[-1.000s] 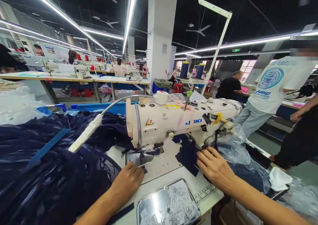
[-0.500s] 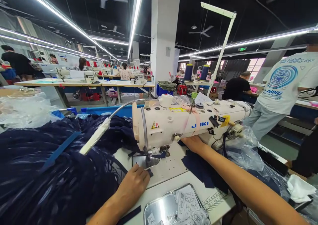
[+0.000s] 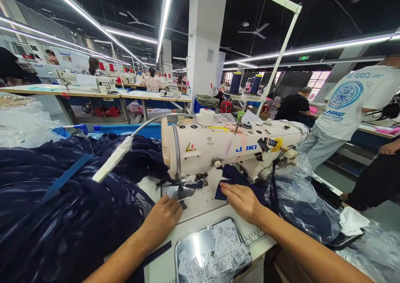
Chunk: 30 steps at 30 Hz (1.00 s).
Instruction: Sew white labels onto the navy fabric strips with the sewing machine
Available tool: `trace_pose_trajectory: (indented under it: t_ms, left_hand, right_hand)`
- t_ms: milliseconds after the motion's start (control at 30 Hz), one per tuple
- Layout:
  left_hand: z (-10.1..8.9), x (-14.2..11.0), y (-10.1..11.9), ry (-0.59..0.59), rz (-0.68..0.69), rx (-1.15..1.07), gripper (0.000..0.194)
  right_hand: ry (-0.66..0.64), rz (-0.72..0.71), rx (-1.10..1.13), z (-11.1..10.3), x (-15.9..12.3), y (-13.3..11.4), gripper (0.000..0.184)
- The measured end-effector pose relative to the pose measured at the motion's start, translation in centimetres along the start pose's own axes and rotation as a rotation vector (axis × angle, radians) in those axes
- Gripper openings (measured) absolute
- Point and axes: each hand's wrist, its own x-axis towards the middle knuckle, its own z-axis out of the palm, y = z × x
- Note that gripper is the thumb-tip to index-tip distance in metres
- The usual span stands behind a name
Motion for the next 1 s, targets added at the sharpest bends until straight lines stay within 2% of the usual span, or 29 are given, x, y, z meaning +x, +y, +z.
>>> trace_pose_trajectory:
  t_ms: [233,433,600,667,733,867,1000]
  left_hand:
    - [-0.6,0.1,-0.1,-0.053,-0.014,-0.009,0.024]
    - [-0.8,0.3,0.0,-0.041,-0.028,-0.033,0.028]
    - [-0.8,0.3,0.0,-0.032,-0.030,-0.046,0.030]
    - [-0.7,0.3,0.0,-0.021,-0.025,-0.029,0.030]
    - [-0.7,0.2,0.0,-0.003,-0.016,-0.001,0.031]
    - [-0.5,0.2,0.0,0.021,-0.007,0.028,0.032]
    - [-0.5,0.2,0.0,0.028,-0.009,0.018,0.033]
  right_hand:
    - [0.096,0.106,0.027,-2.0,-0.1,-1.8,0.018]
    - [0.133,0.183,-0.015,-2.9,-1.5,-2.5,0.028]
    - [0.118,0.166,-0.069,-3.3,-2.1,-2.8,0.031]
    - [0.058,0.163,-0.130,-3.5,-2.4,-2.8,0.026]
    - [-0.072,0.218,-0.231,-3.7,-2.7,-2.7,0.020]
    - [-0.376,0.346,-0.358,-4.2,-2.6,-1.7,0.034]
    - [-0.525,0.424,-0.299,-2.7,-0.6,0.9,0.014]
